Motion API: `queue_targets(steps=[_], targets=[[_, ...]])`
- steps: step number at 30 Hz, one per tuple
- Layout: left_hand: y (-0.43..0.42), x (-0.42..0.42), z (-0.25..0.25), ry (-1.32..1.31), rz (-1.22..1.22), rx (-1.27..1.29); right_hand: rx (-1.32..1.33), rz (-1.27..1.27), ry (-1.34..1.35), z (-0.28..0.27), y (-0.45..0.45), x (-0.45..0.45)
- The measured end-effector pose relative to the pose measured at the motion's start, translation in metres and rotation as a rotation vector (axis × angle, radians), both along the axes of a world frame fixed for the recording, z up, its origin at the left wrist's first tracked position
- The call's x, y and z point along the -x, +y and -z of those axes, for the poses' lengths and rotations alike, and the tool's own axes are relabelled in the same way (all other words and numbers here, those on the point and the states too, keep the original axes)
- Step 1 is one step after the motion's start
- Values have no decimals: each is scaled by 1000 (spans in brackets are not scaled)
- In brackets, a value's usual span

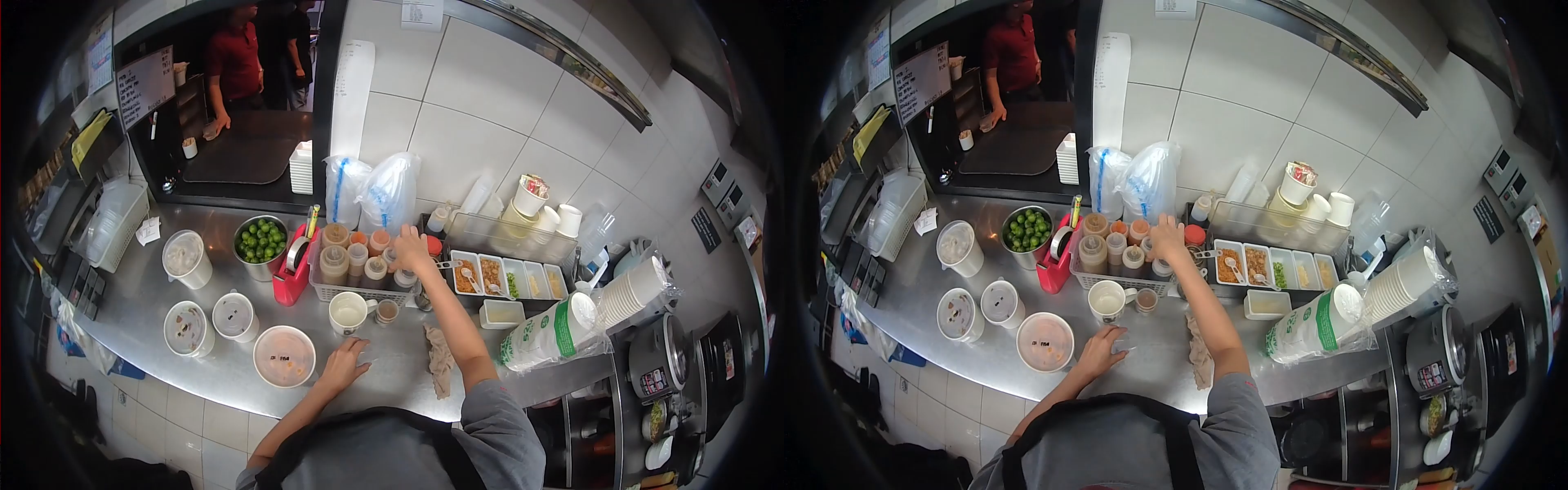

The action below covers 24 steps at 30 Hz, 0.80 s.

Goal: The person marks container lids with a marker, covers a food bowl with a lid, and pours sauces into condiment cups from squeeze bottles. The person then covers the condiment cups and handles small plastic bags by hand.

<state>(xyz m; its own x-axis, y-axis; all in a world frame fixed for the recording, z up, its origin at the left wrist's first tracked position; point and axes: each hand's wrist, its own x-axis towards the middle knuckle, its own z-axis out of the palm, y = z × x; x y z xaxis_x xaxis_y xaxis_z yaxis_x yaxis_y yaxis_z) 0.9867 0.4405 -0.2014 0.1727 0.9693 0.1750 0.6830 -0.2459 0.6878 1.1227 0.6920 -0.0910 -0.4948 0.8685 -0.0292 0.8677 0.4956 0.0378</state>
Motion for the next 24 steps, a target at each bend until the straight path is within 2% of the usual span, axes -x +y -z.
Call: queue_targets(steps=[5, 9, 10, 11, 14, 15, 18, 20, 22, 24], targets=[[-3, 1, -8, 57, 16, -140, 10, -36, 142, 1, -1, -10], [-5, 3, -16, 8, -33, 9, 13, -39, 259, -3, 12, -23], [-4, 4, -16, 14, -36, 33, -32, -54, 311, -13, 11, -26], [-4, 5, -16, 19, -38, 57, 38, -31, 361, -27, 13, -31], [-4, 9, -16, 101, -29, -253, 178, 12, 544, -92, 7, -41], [-3, 8, -18, 48, -28, -252, 182, 9, 625, -117, -6, -43], [2, 6, -34, -136, -44, -208, 231, -274, 1616, -155, -32, -38], [4, 5, -53, -287, -79, -119, 228, -302, 1578, -137, -32, -30], [13, 11, -67, -322, -102, -248, 283, -292, 1545, -125, -42, -16], [17, 20, -83, -350, -154, -314, 178, -259, 1302, -106, -60, -8]])
